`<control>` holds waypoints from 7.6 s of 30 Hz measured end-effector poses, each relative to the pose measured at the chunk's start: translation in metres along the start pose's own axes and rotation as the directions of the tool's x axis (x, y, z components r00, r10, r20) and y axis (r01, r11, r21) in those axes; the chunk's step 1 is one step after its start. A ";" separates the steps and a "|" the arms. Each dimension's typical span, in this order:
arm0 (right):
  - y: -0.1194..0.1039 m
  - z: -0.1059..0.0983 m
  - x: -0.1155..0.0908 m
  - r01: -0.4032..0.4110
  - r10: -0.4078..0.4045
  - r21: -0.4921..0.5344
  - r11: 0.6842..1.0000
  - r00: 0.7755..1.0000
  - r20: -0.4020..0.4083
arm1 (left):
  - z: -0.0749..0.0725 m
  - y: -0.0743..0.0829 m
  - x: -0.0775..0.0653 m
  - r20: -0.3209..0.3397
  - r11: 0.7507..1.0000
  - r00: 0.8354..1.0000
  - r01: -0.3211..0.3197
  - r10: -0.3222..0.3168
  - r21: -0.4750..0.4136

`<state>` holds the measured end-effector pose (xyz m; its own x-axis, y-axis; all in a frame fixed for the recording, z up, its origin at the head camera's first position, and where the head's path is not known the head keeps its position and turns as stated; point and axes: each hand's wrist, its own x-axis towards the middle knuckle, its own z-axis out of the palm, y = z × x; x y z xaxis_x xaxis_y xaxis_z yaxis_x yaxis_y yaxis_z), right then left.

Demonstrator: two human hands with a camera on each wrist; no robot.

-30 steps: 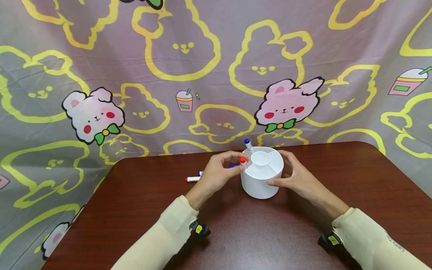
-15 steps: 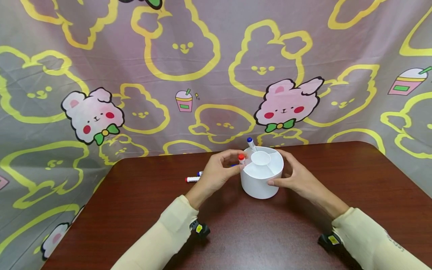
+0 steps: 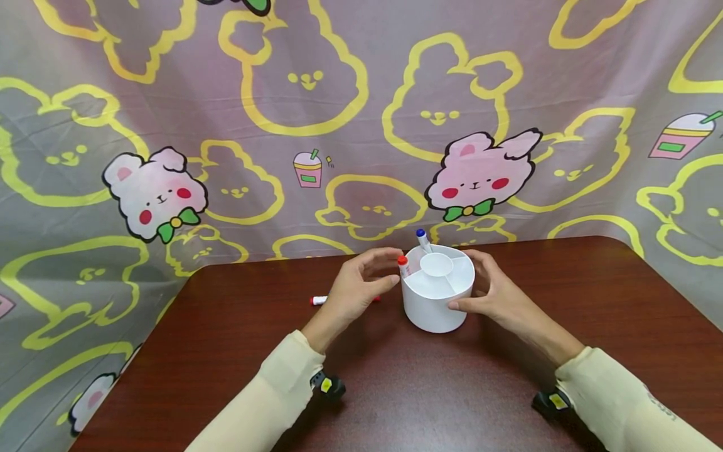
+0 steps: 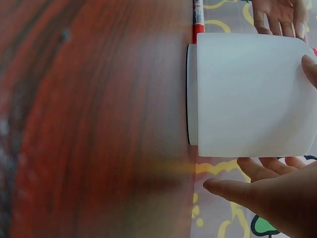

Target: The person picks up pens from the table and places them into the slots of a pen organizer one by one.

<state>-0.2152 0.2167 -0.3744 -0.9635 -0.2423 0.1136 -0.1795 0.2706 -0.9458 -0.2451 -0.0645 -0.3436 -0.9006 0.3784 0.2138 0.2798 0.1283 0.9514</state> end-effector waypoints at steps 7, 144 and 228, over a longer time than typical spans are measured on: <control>-0.001 -0.002 0.000 -0.004 0.004 -0.024 1.000 1.000 0.001 | -0.021 -0.008 -0.011 -0.009 0.998 0.999 0.046 -0.046 -0.033; 0.001 -0.003 0.000 -0.042 0.042 -0.022 0.999 0.999 -0.007 | -0.062 0.026 -0.030 -0.194 0.953 0.980 -0.091 0.035 -0.289; 0.000 0.000 -0.001 -0.083 0.083 -0.043 0.996 0.997 0.000 | 0.017 0.004 0.000 0.106 0.959 0.988 -0.132 0.108 0.251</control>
<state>-0.2145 0.2167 -0.3745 -0.9752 -0.2187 0.0349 -0.1076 0.3300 -0.9378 -0.2378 -0.0481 -0.3435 -0.8248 0.4850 0.2905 0.4702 0.3030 0.8289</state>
